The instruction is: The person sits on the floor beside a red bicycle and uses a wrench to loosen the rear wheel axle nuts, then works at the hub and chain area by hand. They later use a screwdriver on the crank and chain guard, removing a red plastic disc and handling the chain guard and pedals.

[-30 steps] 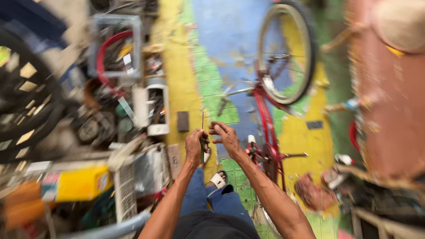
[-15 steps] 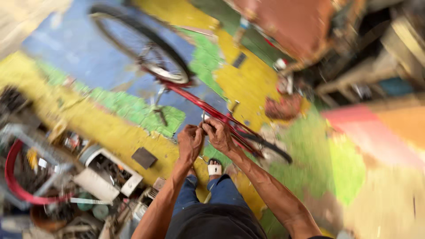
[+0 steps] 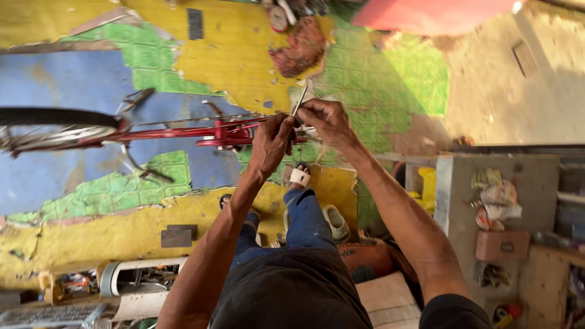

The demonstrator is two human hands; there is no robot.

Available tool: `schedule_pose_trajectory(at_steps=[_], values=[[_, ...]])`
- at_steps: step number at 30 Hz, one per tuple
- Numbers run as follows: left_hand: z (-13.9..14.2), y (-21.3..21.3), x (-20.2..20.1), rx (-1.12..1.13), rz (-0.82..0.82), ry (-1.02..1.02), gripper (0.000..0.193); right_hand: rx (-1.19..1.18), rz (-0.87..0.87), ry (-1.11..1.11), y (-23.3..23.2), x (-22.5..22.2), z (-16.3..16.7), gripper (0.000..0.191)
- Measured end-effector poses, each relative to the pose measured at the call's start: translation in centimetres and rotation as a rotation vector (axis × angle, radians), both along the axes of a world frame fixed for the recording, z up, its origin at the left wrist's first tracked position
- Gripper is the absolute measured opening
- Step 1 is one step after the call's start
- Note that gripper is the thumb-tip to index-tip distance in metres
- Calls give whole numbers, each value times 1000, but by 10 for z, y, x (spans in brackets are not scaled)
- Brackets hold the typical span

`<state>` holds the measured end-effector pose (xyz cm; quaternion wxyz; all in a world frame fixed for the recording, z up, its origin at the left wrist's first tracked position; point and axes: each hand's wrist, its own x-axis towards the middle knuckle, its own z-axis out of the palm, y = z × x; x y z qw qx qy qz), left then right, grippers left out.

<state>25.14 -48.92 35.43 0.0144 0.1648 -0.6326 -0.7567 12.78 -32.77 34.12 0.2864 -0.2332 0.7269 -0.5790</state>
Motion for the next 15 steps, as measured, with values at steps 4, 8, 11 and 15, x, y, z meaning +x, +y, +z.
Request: schedule_pose_trajectory(at_steps=[4, 8, 11, 15], values=[[-22, 35, -26, -96, 8, -31, 34, 37, -147, -5, 70, -19, -1, 20], [-48, 61, -45, -235, 14, -117, 32, 219, -284, 22, 142, -37, -39, 19], [-65, 81, -68, -354, 59, -127, 28, 330, -356, 62, 183, -39, -88, 18], [-85, 118, -109, -271, 179, -92, 26, 248, 45, 508, 231, -25, -134, 6]])
